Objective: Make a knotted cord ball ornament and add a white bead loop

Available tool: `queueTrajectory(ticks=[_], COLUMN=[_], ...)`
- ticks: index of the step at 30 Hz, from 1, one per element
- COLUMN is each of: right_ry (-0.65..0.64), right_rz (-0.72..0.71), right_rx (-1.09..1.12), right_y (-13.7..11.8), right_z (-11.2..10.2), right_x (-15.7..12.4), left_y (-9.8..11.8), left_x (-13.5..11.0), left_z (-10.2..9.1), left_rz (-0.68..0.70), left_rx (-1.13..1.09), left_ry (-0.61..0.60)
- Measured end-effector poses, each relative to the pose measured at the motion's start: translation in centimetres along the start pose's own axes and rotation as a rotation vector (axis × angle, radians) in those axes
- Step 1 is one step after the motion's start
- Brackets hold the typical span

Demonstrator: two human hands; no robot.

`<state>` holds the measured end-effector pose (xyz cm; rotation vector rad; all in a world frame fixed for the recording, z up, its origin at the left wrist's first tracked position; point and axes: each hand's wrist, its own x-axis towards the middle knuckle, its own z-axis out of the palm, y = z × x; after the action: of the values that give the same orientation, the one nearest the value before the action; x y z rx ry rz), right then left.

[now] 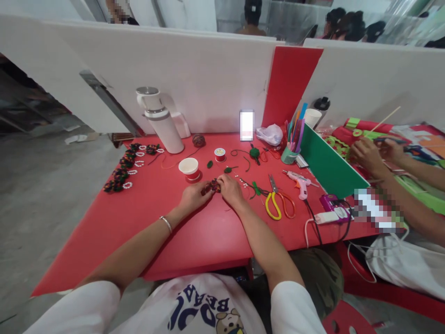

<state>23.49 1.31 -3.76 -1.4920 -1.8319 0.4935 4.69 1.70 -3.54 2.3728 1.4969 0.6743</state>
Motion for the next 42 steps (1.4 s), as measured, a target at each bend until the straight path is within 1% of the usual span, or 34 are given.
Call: queueTrajectory(ticks=[3,10,14,18,29,34,37,40,42], right_ry=[0.010,0.016,0.030,0.028,0.026,0.043,0.013,-0.020,-0.020], right_rz=[-0.011,-0.012,-0.020,-0.024,0.006,-0.053,-0.070,-0.072,-0.078], right_rx=[-0.003,-0.052,-0.047,-0.043,-0.023,0.055,0.061,0.049,0.053], right_y=[0.2,0.4,0.2,0.0,-0.2,-0.2,-0.2,-0.2,-0.1], right_z=[0.2,0.3,0.3,0.2,0.0,-0.2,-0.3,-0.4,-0.3], right_x=[-0.1,-0.1,-0.1,-0.2,-0.3,-0.4,-0.5,-0.5,-0.5], left_y=[0.1,0.9,1.2,1.2,0.8,0.8,0.8,0.7,0.6], left_x=[0.0,-0.2,-0.2,-0.3,-0.3,-0.4,-0.4,-0.3,-0.3], left_z=[-0.2,-1.1,-1.4,-1.3,-0.5,-0.6,-0.7,-0.6,-0.4], left_rz=[0.002,-0.043,-0.021,-0.002,0.002,0.022,0.029,0.019,0.018], left_rx=[-0.025,-0.038,-0.020,0.020,0.025,0.009,0.003,-0.003,-0.013], left_ry=[-0.023,-0.058,-0.059,-0.059,-0.030,-0.034,-0.045,-0.034,-0.021])
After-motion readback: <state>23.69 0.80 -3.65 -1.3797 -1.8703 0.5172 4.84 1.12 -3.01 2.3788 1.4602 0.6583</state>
